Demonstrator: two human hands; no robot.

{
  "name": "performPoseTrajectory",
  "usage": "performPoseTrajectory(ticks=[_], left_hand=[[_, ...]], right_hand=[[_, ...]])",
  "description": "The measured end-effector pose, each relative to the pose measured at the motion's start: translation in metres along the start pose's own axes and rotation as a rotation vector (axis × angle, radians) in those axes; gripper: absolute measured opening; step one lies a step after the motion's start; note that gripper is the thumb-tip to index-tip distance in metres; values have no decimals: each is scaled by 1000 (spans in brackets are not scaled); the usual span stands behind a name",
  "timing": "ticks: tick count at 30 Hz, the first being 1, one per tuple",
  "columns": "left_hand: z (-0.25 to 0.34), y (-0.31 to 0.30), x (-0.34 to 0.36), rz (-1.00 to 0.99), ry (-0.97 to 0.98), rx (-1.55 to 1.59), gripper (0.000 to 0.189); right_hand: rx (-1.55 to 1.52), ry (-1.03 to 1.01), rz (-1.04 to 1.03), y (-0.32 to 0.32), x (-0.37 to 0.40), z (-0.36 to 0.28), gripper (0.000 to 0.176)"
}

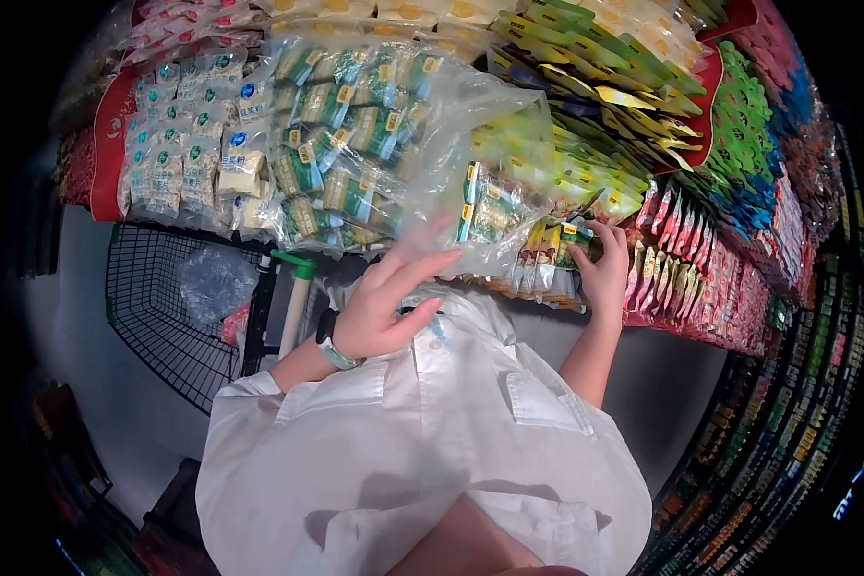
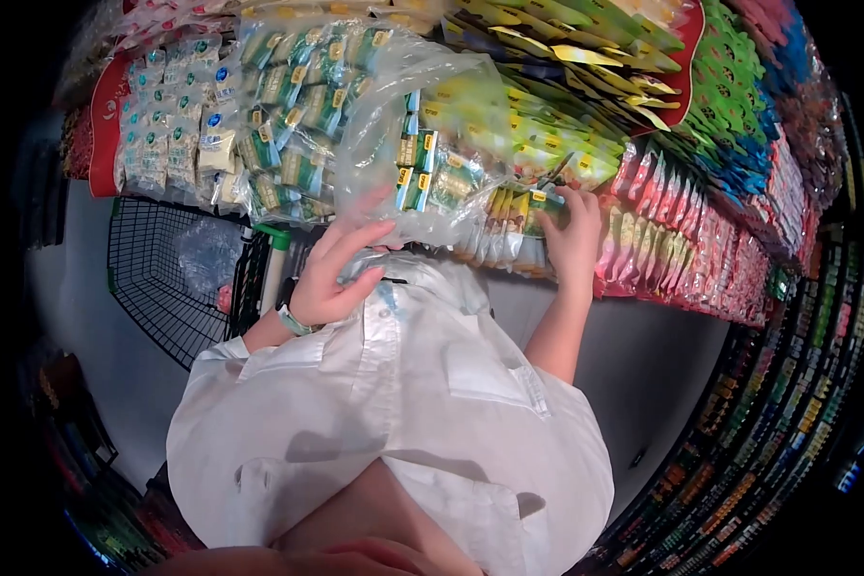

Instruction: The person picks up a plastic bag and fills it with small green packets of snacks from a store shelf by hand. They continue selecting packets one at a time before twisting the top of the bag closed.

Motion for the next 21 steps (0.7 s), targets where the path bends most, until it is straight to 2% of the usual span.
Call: performPoseTrajectory(ticks=[5, 8, 10, 11, 12, 14, 16, 21], left_hand=[[3, 2, 3, -35, 20, -72, 54], [6, 6, 4, -73, 49, -152, 55], [11, 10, 4, -137, 62, -275, 57], [15, 13, 4, -162, 87, -279, 59], [19, 18, 3, -187, 111, -282, 60], [24, 26, 4, -208, 168, -292, 66], [28, 31, 4, -197, 243, -307, 73], [37, 30, -1, -183, 266, -323, 74]], right_hand=[[-129, -54, 60, -4, 2, -11, 33], [-189, 64, -44, 3, 6, 13, 21], [-458, 93, 148, -12, 7, 25, 15], [-461, 133, 230, -25, 8, 33, 12], [-650, 168, 309, -35, 7, 26, 9], [-748, 158, 402, -45, 2, 7, 8], [-1013, 66, 324, -28, -10, -7, 11], [-1333, 34, 40, 33, -26, -95, 14]])
Point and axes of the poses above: each hand's wrist, its own x-axis away from the middle knuckle, its own y-axis out of the palm, z = x × y, the point moved 9 cm from there along -x, towards the middle knuckle, and after that the axes turned 3 degrees about -y, right-handed, at the moved point
